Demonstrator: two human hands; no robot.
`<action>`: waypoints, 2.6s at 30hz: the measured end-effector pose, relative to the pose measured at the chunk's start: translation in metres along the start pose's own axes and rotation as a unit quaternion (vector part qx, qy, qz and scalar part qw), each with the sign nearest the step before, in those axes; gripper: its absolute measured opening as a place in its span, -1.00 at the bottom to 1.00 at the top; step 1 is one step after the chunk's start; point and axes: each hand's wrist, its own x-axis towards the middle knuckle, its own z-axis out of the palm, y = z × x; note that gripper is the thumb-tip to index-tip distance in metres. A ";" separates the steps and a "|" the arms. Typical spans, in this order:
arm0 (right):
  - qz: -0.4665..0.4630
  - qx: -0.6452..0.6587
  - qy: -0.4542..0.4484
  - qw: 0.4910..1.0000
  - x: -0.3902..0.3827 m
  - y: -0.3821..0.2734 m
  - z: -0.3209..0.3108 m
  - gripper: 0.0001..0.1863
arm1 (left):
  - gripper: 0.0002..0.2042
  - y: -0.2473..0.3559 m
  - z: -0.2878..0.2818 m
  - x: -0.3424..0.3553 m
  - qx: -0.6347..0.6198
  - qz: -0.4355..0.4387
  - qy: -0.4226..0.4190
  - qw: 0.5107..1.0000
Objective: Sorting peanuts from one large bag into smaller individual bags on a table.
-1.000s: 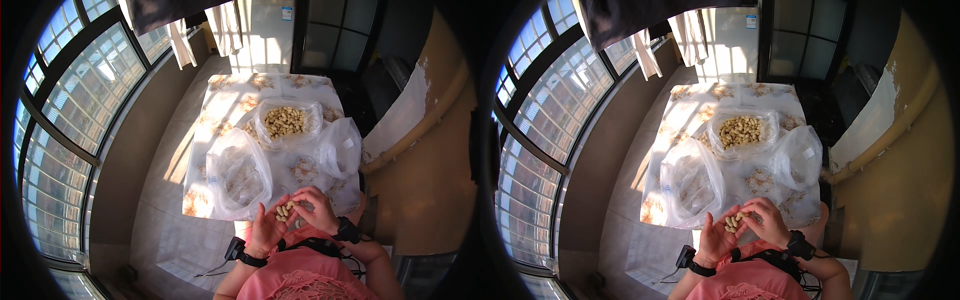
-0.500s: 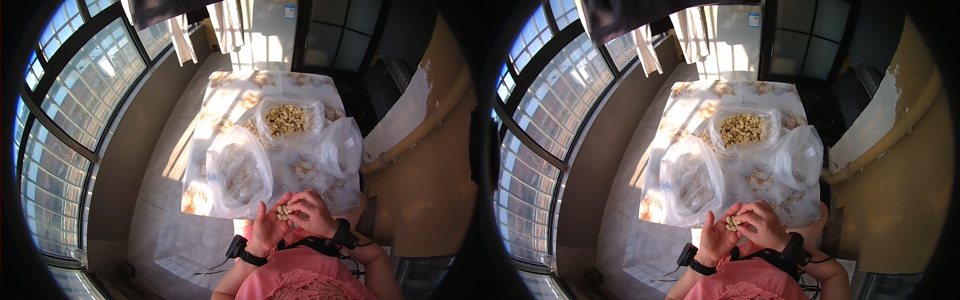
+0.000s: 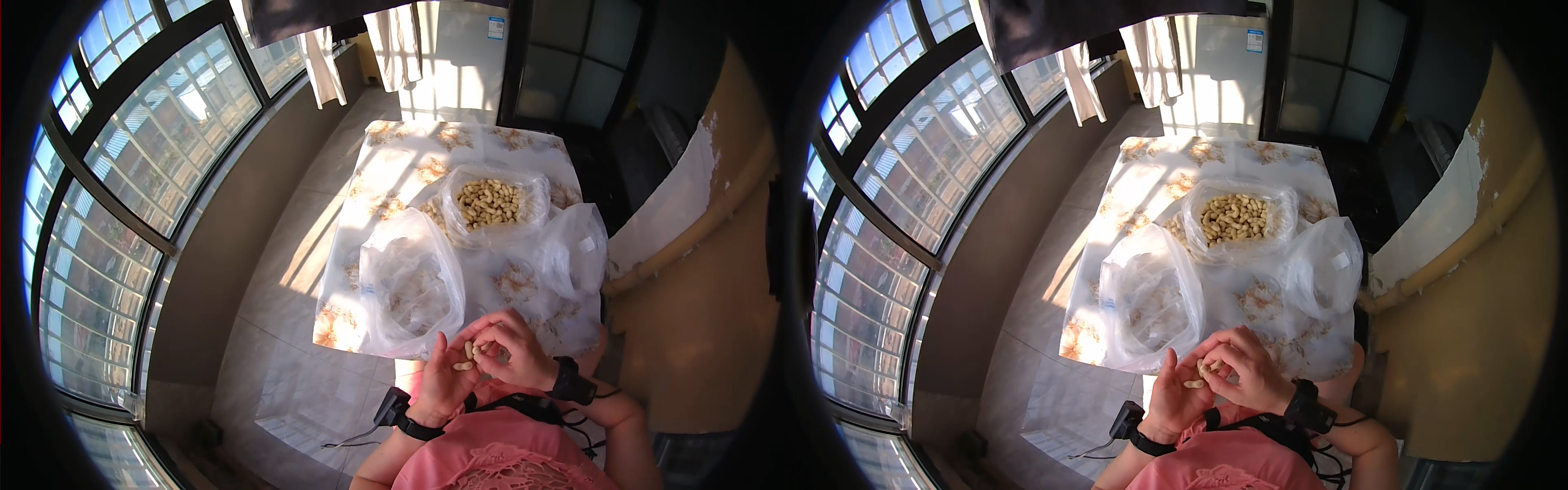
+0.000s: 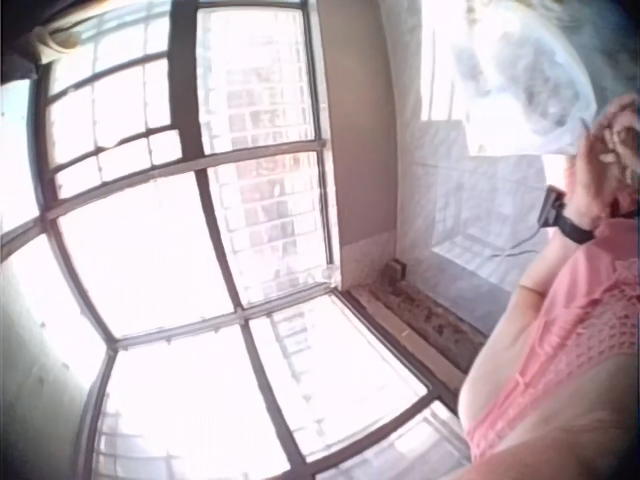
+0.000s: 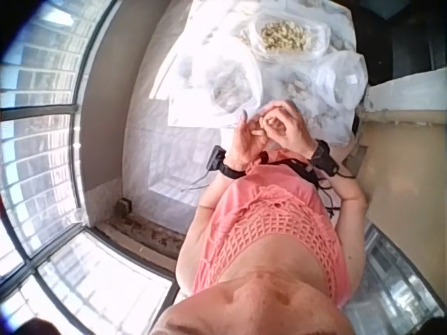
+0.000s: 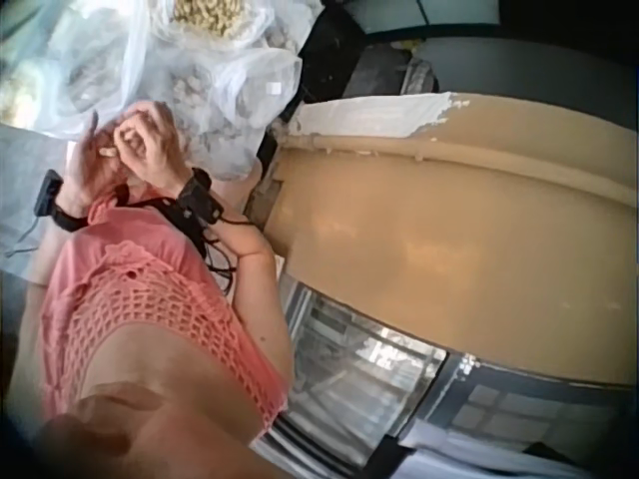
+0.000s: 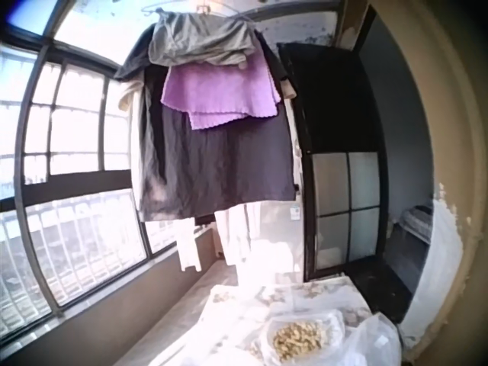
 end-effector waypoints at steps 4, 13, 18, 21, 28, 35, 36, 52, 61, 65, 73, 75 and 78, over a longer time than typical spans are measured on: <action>-0.064 -0.033 0.027 0.997 0.032 -0.011 -0.005 -0.81 | -0.64 0.020 -0.012 -0.011 -0.021 0.055 0.101 0.993; -0.100 -0.112 -0.020 0.988 0.077 0.031 0.022 -0.81 | -0.81 0.096 0.019 -0.025 -0.021 0.171 0.074 0.982; -0.147 -0.196 -0.053 0.968 0.079 0.053 0.038 -0.61 | -0.69 0.129 0.018 -0.001 0.054 0.167 0.064 0.982; -0.199 -0.248 -0.095 0.943 0.078 0.052 0.035 -0.47 | -0.68 0.139 0.008 0.024 -0.003 0.126 0.142 0.982; -0.136 -0.346 -0.258 0.892 0.059 0.071 0.028 -0.78 | -0.94 0.153 -0.046 0.056 -0.067 0.050 0.191 0.978; -0.145 -0.318 -0.115 0.930 0.048 0.081 0.006 -0.82 | -0.87 0.148 -0.032 0.060 0.003 0.132 0.258 0.957; -0.158 -0.298 -0.073 0.938 0.048 0.072 0.002 -0.78 | -0.87 0.147 -0.030 0.056 0.004 0.133 0.256 0.957; -0.030 -0.144 -0.073 0.986 -0.025 0.074 -0.011 -0.80 | -0.76 0.019 -0.015 -0.001 0.159 -0.108 0.011 0.981; -0.036 -0.025 0.034 0.998 0.047 0.046 0.008 -0.83 | -0.57 0.025 -0.038 0.003 0.195 -0.049 0.118 0.972; -0.045 -0.013 0.034 0.998 0.070 0.068 0.034 -0.80 | -0.58 0.023 -0.036 0.002 0.208 -0.024 0.147 0.967; -0.049 -0.059 0.138 0.987 0.056 0.068 0.029 -0.74 | -0.74 0.026 -0.046 0.000 0.176 -0.045 0.047 0.982; -0.032 -0.052 0.147 0.987 0.049 0.070 0.022 -0.74 | -0.73 0.018 -0.029 0.015 0.184 -0.024 0.063 0.981; -0.001 -0.029 0.162 0.986 0.037 0.072 0.013 -0.75 | -0.66 0.007 -0.020 0.041 0.218 0.013 0.051 0.975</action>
